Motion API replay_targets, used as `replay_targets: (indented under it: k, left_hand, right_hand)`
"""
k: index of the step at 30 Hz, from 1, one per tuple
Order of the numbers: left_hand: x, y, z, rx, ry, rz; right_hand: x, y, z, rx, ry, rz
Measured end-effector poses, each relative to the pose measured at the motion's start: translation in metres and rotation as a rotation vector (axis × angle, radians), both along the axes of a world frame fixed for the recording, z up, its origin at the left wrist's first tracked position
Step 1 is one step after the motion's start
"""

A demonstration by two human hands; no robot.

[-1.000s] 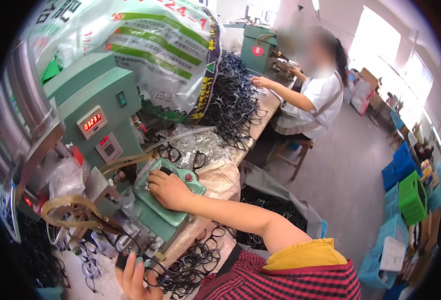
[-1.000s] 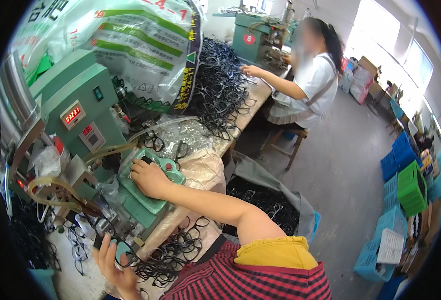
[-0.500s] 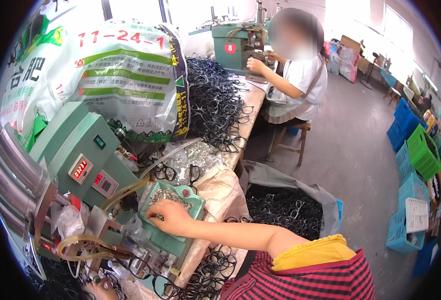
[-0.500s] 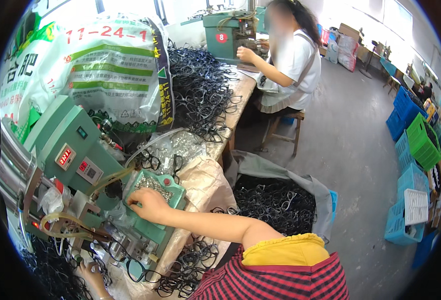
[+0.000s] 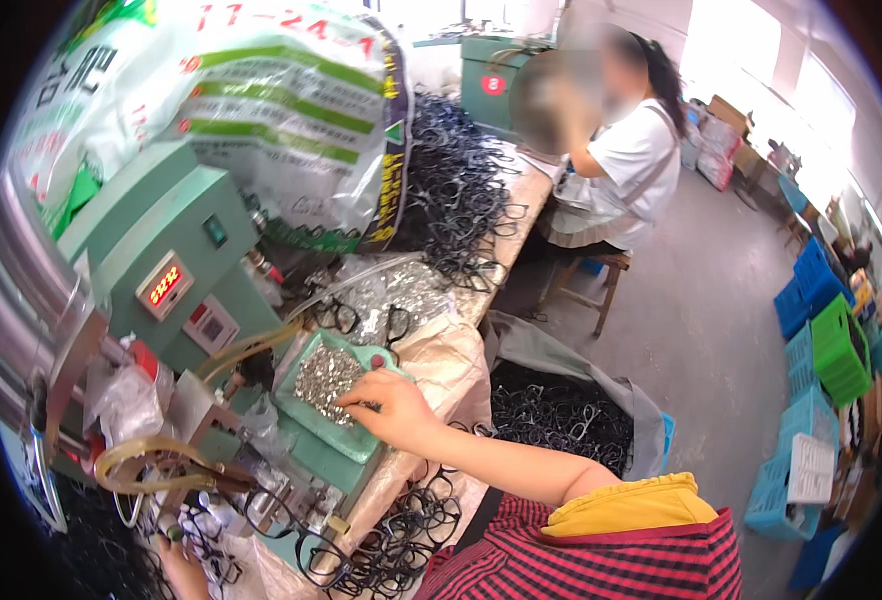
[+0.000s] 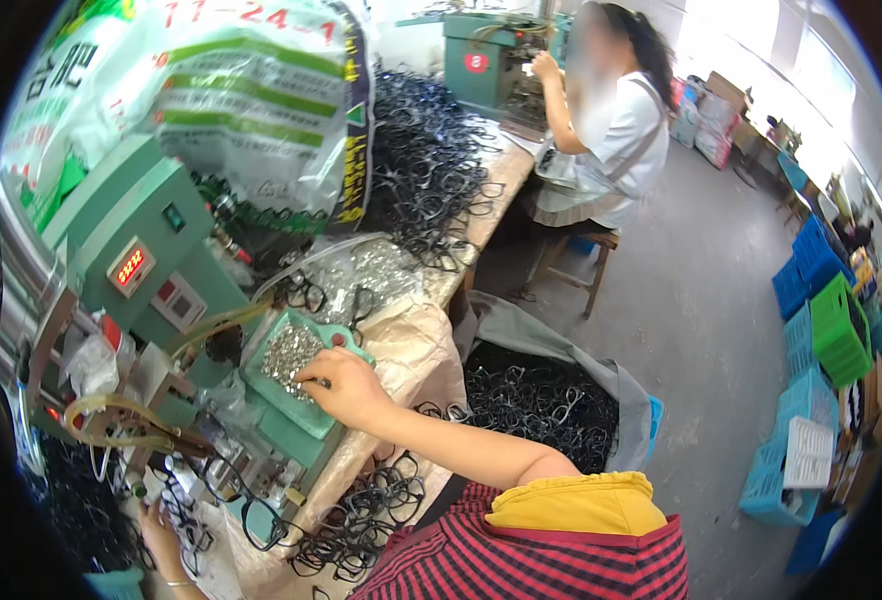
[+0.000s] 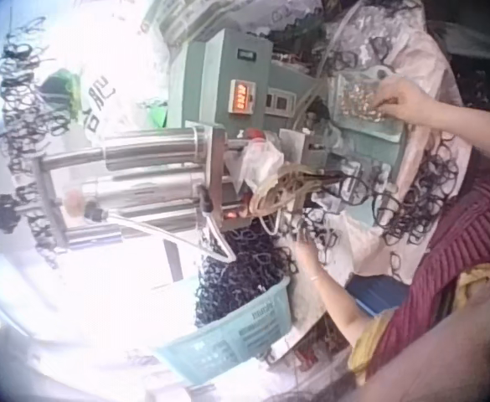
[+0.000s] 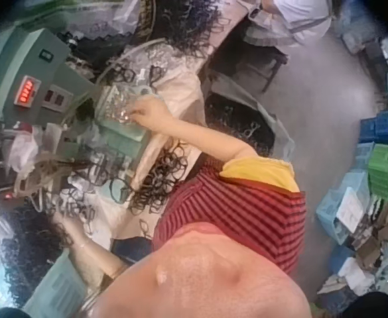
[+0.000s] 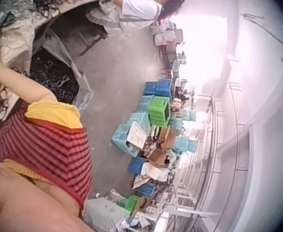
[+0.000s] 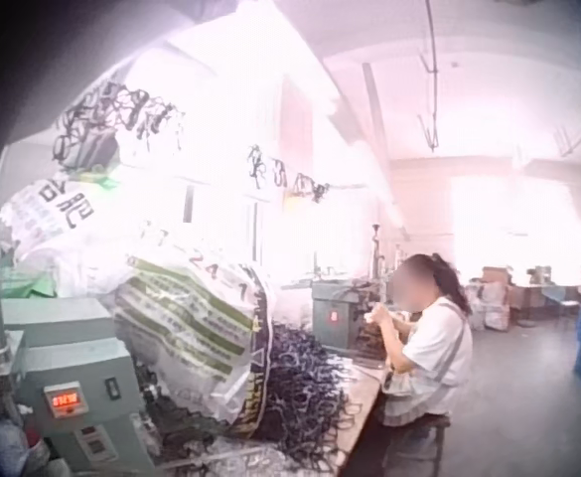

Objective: The person repeatedly picks up black eyeglass frames, places them into a green fixture on a machine, and presses a lever to attach small metal components. They then remove the frames and place them into a pile on the table. The process is repeated continuously throughout the clip.

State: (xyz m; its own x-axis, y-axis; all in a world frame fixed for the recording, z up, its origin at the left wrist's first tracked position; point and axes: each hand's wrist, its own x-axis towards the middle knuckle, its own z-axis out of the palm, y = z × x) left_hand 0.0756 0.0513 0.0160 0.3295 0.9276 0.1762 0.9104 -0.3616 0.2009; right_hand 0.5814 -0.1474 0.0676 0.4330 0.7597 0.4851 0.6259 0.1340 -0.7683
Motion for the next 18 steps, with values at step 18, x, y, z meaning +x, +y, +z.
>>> replay_targets:
  k: [18]
  left_hand:
    - [0.173,-0.153,0.159,0.333,-1.320,-0.471]
  right_hand:
    - [-0.109,0.043,0.061,0.067,0.747,0.535]
